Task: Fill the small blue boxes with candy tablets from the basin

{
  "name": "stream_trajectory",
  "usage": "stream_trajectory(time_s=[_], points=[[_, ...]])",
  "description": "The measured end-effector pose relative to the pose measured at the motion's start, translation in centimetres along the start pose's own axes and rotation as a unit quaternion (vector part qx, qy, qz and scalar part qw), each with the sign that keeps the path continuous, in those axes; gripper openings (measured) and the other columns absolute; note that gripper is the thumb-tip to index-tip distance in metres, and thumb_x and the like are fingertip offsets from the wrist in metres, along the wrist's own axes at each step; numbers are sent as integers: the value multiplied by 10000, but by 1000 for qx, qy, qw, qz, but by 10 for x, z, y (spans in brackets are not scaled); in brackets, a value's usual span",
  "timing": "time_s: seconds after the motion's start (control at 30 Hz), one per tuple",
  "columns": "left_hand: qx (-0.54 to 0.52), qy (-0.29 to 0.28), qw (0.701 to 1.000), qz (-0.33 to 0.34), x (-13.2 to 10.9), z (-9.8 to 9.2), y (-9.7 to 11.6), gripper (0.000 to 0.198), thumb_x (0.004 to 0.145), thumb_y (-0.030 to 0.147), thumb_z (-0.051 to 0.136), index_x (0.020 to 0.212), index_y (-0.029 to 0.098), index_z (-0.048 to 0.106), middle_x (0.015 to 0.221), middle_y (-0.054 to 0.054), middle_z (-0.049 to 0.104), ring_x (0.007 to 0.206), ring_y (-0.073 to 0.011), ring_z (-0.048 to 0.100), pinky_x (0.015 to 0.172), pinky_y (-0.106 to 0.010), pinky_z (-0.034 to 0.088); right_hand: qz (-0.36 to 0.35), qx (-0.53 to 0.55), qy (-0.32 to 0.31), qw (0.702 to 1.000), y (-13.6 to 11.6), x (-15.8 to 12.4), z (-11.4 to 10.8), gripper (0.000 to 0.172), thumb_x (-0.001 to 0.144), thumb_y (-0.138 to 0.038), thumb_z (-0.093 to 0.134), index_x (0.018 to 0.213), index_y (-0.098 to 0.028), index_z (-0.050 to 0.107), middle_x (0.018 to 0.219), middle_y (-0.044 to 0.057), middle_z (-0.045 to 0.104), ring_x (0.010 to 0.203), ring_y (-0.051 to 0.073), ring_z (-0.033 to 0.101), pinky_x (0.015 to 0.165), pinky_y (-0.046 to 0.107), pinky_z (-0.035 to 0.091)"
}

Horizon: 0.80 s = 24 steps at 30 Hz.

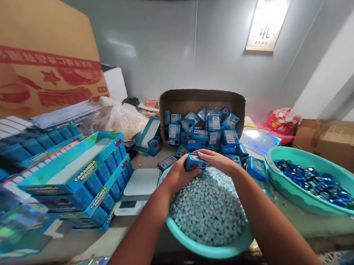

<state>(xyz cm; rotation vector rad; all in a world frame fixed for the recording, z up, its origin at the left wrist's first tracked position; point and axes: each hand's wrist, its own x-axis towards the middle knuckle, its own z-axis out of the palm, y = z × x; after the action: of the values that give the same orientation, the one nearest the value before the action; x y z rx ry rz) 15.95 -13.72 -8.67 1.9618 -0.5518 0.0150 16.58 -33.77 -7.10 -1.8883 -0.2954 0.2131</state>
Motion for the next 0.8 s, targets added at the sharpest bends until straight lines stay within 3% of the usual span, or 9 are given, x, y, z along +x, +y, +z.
stream_trajectory(time_s=[0.1, 0.3, 0.4, 0.53, 0.63, 0.8], points=[[-27, 4, 1000, 6, -2, 3, 1, 436, 772, 230, 832, 1157, 185, 633, 1040, -11, 688, 965, -215, 620, 834, -278, 457, 15, 41, 7, 999, 6, 1, 1, 540, 920, -620, 598, 1303, -241, 640, 1303, 72, 625, 1195, 287, 562, 997, 423, 491], [-48, 7, 999, 17, -6, 4, 4, 473, 736, 150, 861, 1159, 163, 648, 1034, -23, 693, 925, -194, 631, 794, -249, 481, -41, 129, -32, 990, 14, 3, 7, 768, 747, -733, 758, 1273, -184, 650, 1292, 125, 633, 1231, 338, 556, 1071, 443, 440], [-77, 12, 997, 25, -6, 5, 2, 436, 751, 173, 860, 1133, 158, 651, 1004, -27, 697, 902, -189, 639, 784, -243, 489, -34, 178, -59, 982, 15, 1, 3, 725, 778, -718, 748, 1282, -205, 660, 1306, 136, 624, 1236, 337, 564, 1034, 421, 477], [-111, 61, 992, 6, -4, 8, 1, 379, 790, 186, 822, 1101, 131, 612, 1034, -73, 691, 927, -202, 644, 815, -263, 494, -21, 204, 14, 979, 15, -1, -5, 713, 685, -670, 840, 1205, -205, 694, 1232, 157, 650, 1134, 324, 628, 979, 397, 518], [-107, 88, 990, -9, -2, 11, 1, 348, 786, 187, 810, 1072, 140, 616, 1004, -67, 689, 893, -202, 639, 812, -283, 484, -21, 198, 32, 980, 15, -1, -8, 691, 634, -584, 891, 1155, -176, 695, 1147, 156, 675, 1058, 300, 654, 970, 399, 517], [-78, 74, 994, 15, -2, 15, 6, 296, 803, 202, 766, 1042, 150, 599, 947, -39, 678, 829, -176, 619, 757, -261, 475, -38, 215, 58, 974, 11, -2, -6, 492, 626, -405, 853, 1030, -155, 724, 962, 71, 659, 887, 197, 636, 772, 283, 514]])
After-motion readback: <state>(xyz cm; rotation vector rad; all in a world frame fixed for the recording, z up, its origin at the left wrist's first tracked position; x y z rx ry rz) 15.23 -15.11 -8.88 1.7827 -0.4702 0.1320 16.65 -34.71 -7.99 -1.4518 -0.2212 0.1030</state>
